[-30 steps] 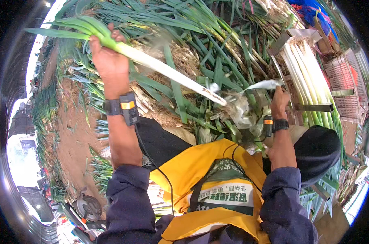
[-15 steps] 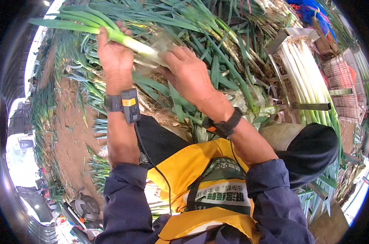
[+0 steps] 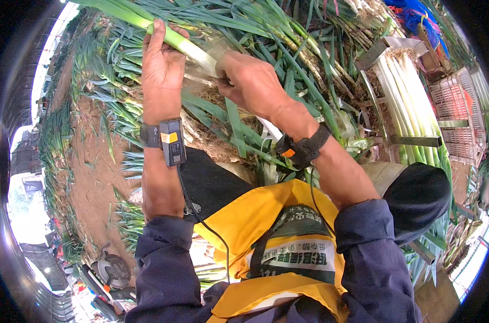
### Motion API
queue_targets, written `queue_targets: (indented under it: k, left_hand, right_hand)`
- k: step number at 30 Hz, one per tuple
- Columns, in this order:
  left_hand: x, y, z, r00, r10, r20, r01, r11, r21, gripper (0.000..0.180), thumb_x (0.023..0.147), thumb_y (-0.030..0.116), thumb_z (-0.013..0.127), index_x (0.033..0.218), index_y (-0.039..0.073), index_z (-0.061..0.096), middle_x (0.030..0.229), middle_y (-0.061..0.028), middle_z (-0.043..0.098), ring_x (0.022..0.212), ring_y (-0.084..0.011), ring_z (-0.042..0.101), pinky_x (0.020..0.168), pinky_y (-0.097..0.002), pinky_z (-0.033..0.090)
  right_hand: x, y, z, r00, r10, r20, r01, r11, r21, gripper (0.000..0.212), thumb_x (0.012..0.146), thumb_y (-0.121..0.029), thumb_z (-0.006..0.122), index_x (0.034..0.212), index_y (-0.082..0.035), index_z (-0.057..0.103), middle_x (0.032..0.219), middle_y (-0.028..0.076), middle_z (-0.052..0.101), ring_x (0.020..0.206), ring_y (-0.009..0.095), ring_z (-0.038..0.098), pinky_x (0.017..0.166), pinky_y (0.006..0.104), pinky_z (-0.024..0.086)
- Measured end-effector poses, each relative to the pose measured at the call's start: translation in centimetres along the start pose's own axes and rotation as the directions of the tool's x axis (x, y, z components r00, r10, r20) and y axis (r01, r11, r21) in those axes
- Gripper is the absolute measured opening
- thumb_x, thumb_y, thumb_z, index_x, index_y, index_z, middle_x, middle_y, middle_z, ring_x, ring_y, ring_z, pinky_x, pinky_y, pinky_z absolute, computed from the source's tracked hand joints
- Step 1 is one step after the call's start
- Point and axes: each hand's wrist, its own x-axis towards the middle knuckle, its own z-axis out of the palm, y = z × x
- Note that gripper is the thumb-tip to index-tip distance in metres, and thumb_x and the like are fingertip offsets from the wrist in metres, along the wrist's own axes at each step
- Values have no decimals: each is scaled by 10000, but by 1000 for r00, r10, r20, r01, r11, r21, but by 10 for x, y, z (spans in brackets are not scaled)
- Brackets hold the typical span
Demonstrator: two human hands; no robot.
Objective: The person is cleaning and peeling the outer layers of fresh leeks and placing them into a crate for processing.
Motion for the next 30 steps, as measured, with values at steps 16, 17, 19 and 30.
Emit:
queue_targets:
  k: [16,17,19,30]
  left_hand:
    - [29,28,-36,984,22,175,-1,993,-119,444,988,457,589,1224,89,512,1025,-158,614,757,-188,511,645,-319,456]
    - [26,29,-35,985,10,171,18,986,-164,460,973,463,606,1229,90,521,1036,-177,613,768,-188,509,652,-316,455]
    - [29,34,-35,978,3,210,42,977,-210,463,966,462,615,1227,91,522,1040,-179,607,775,-190,510,661,-317,458]
    - [24,32,-35,963,33,266,61,939,-339,501,1031,466,483,1229,5,473,1024,-165,521,780,-207,452,687,-333,436]
  right_hand:
    - [-100,32,-78,847,503,172,-430,838,-336,170,942,-205,680,886,-45,671,798,142,660,661,324,638,603,391,510]
    - [-106,29,-73,889,453,65,-432,879,-203,142,933,-188,679,928,-47,678,832,146,660,678,334,642,618,404,517]
    - [-102,4,-56,911,409,-45,-411,909,-70,131,924,-172,678,969,-49,685,866,149,660,696,344,646,634,417,524]
    - [-74,-23,-2,962,273,-11,-273,957,-96,210,882,-90,694,1082,-32,679,847,141,608,720,351,626,635,414,507]
